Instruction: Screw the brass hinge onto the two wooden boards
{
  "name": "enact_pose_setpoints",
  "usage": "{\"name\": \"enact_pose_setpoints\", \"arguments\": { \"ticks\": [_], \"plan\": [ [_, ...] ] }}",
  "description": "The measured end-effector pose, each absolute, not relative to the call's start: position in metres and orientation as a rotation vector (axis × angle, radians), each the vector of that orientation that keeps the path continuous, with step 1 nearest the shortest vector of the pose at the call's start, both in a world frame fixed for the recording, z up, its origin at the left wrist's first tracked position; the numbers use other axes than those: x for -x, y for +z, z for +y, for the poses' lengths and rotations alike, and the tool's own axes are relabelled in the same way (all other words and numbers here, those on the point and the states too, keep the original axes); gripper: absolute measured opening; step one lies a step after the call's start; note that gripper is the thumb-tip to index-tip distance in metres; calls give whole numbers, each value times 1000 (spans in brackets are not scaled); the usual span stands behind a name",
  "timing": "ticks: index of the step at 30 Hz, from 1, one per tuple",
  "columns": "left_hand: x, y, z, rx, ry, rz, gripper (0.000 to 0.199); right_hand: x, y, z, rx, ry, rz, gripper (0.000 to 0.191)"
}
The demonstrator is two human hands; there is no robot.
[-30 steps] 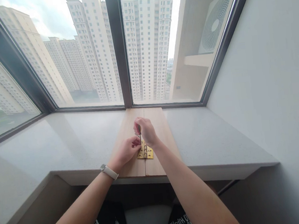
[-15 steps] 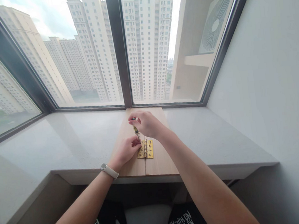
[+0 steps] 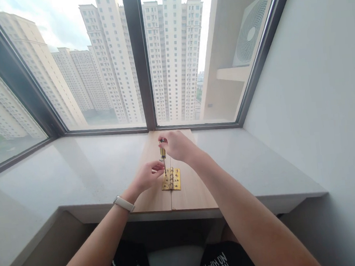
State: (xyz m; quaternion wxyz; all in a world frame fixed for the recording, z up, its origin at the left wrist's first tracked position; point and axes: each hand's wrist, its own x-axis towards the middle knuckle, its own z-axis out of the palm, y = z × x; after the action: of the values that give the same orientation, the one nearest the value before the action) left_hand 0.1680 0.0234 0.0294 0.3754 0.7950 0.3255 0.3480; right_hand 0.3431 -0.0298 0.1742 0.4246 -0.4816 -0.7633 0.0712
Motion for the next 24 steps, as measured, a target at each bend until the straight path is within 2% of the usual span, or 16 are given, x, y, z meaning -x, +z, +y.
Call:
{"name": "enact_pose_setpoints", "arguments": {
  "ticks": [3,7,13,16,19,20,24],
  "plan": [
    [-166,38,23,-2025,933,810,20,-343,173,-31,1202,128,-1896,10],
    [-166,55,16,-2002,1005,785,29,-340,171,-35,1207,106,-1889,23],
    [-174,67,11,-2055,1129,776,22,-330,173,-36,1292,9,-1853,41],
    [-176,66,13,-2086,1151,790,17,-329,176,-36,1319,-4,-1908,34],
    [-175,66,14,-2080,1144,797,18,-332,178,-37,1264,106,-2030,10],
    [-175,67,13,-2078,1138,791,19,-333,179,-38,1254,156,-2060,10],
    [-173,70,12,-2083,1111,731,18,-336,180,-43,1282,286,-2076,29]
  ]
}}
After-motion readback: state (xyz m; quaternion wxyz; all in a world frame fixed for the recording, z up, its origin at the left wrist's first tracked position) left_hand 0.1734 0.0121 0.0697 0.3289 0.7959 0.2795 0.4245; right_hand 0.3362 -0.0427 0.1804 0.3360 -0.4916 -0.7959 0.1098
